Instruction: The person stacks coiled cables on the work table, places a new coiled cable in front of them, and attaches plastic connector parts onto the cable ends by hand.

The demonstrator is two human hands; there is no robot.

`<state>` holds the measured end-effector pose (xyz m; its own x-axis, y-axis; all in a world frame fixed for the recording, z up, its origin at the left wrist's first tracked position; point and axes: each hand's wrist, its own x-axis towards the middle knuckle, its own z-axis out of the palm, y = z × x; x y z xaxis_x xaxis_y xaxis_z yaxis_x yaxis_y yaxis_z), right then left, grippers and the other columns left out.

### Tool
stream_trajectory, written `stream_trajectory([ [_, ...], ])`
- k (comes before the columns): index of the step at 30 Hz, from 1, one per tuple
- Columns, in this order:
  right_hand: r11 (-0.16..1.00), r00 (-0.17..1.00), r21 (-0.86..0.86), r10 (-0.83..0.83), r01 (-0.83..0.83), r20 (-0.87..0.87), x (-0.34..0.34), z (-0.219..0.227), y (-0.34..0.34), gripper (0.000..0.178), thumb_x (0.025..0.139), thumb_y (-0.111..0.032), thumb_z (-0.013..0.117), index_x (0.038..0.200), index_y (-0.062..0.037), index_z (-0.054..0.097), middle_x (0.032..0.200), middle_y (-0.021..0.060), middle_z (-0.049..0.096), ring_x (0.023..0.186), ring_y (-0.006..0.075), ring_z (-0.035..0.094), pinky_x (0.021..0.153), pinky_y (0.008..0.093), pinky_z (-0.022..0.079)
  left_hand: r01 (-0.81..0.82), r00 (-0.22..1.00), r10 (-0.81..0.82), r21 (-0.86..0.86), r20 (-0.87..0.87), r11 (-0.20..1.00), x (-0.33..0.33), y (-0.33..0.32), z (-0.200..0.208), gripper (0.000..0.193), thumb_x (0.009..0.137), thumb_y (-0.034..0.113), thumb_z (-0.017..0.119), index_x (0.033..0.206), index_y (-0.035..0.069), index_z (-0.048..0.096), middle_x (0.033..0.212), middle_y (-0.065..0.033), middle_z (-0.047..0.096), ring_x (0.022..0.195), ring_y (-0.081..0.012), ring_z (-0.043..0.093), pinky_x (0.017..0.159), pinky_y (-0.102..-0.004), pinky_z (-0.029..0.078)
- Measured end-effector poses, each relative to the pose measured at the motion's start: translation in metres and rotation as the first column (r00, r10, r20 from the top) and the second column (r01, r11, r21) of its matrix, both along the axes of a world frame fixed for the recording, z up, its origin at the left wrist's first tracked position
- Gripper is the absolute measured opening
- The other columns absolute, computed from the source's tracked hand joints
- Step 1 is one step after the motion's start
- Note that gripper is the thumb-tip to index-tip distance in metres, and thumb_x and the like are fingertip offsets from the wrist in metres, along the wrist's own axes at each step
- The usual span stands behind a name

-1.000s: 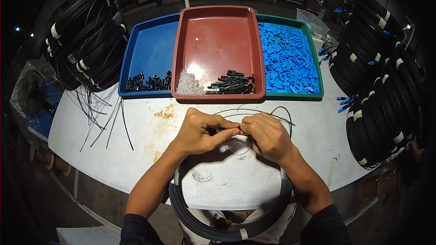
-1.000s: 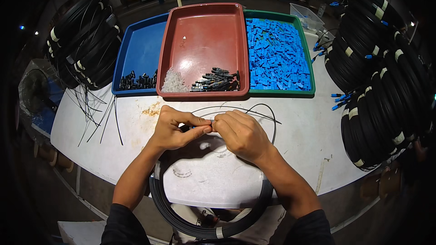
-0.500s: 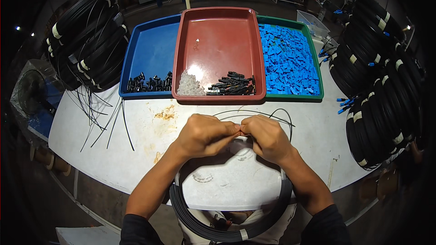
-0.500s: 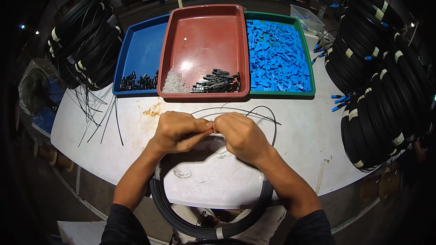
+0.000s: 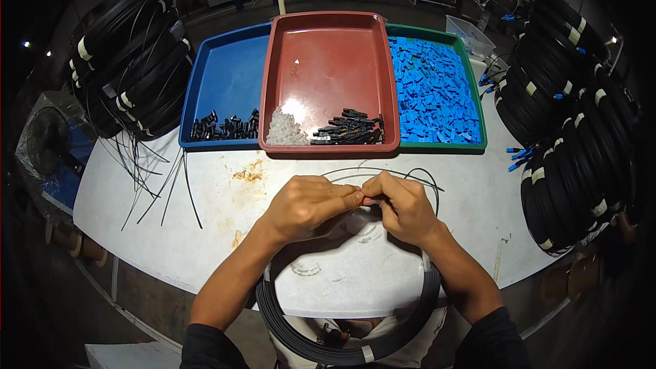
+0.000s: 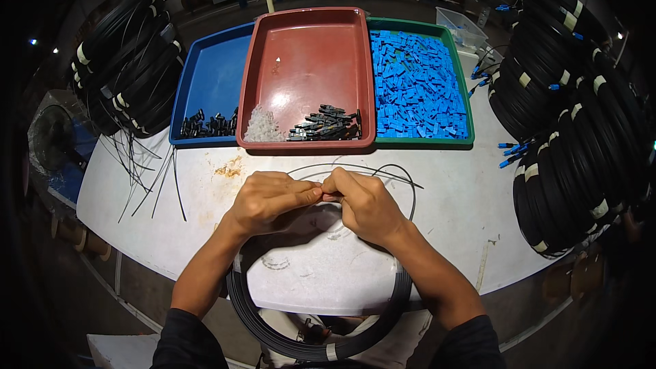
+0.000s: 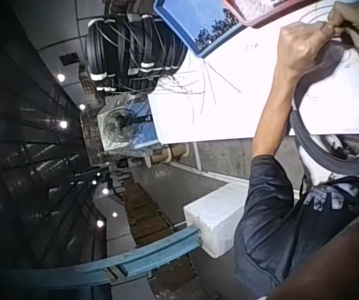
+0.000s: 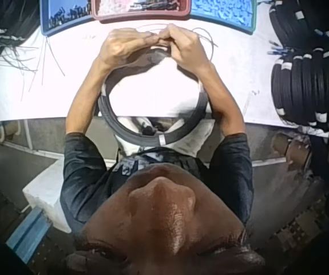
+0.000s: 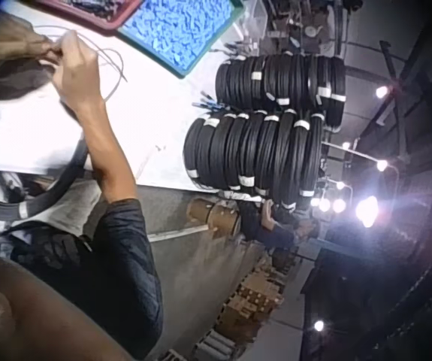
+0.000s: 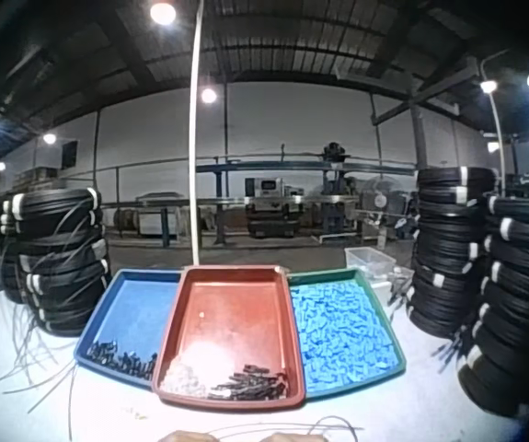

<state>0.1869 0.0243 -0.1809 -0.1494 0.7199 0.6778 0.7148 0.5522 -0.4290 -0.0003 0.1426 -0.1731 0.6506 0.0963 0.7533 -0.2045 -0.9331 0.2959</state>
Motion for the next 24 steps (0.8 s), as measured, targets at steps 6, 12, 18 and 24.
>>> stream_trajectory([
  [6, 0.993, 0.997, 0.121, 0.009, -0.018, 0.071, -0.002, 0.007, 0.003, 0.021, 0.073, 0.015, 0.059, 0.088, 0.0007, 0.057, 0.083, 0.0162, 0.065, 0.076, 0.0333, 0.067, 0.069, 0.0406, 0.055, -0.084, 0.989, 0.021, -0.44, -0.146, 0.894, -0.002, -0.007, 0.01, 0.009, 0.079, 0.002, 0.081, 0.088, -0.001, 0.079, 0.081, -0.0148, 0.077, 0.067, -0.0176, 0.076, 0.063, -0.0262, 0.06],
  [12, 0.997, 0.996, 0.075, -0.01, 0.004, 0.091, 0.001, 0.001, 0.001, 0.02, 0.075, 0.012, 0.063, 0.09, 0.0006, 0.056, 0.083, 0.0158, 0.065, 0.077, 0.0328, 0.068, 0.069, 0.0411, 0.055, 0.007, 0.997, -0.01, -0.042, -0.071, 0.999, -0.002, -0.001, 0.003, 0.012, 0.079, 0.0, 0.08, 0.091, -0.001, 0.078, 0.079, -0.0152, 0.077, 0.064, -0.0214, 0.075, 0.061, -0.0294, 0.061],
  [18, 0.998, 0.998, -0.056, 0.031, -0.034, -0.054, -0.001, 0.002, 0.002, 0.016, 0.076, 0.01, 0.064, 0.088, 0.0012, 0.058, 0.086, 0.0156, 0.067, 0.077, 0.0314, 0.068, 0.069, 0.0403, 0.055, -0.038, 0.994, 0.014, -0.226, -0.105, 0.973, -0.002, -0.003, 0.004, 0.011, 0.081, 0.001, 0.08, 0.091, -0.001, 0.078, 0.081, -0.0143, 0.077, 0.064, -0.0195, 0.075, 0.061, -0.0286, 0.06],
  [24, 0.971, 0.979, 0.237, -0.032, -0.017, 0.202, -0.003, 0.007, 0.001, 0.02, 0.075, 0.012, 0.064, 0.092, 0.0026, 0.057, 0.086, 0.0172, 0.067, 0.075, 0.0338, 0.068, 0.068, 0.0406, 0.056, -0.064, 0.985, -0.029, -0.509, -0.172, 0.859, -0.005, -0.005, 0.006, 0.012, 0.08, 0.001, 0.08, 0.092, 0.0, 0.079, 0.083, -0.0141, 0.078, 0.065, -0.0177, 0.075, 0.062, -0.0272, 0.06],
])
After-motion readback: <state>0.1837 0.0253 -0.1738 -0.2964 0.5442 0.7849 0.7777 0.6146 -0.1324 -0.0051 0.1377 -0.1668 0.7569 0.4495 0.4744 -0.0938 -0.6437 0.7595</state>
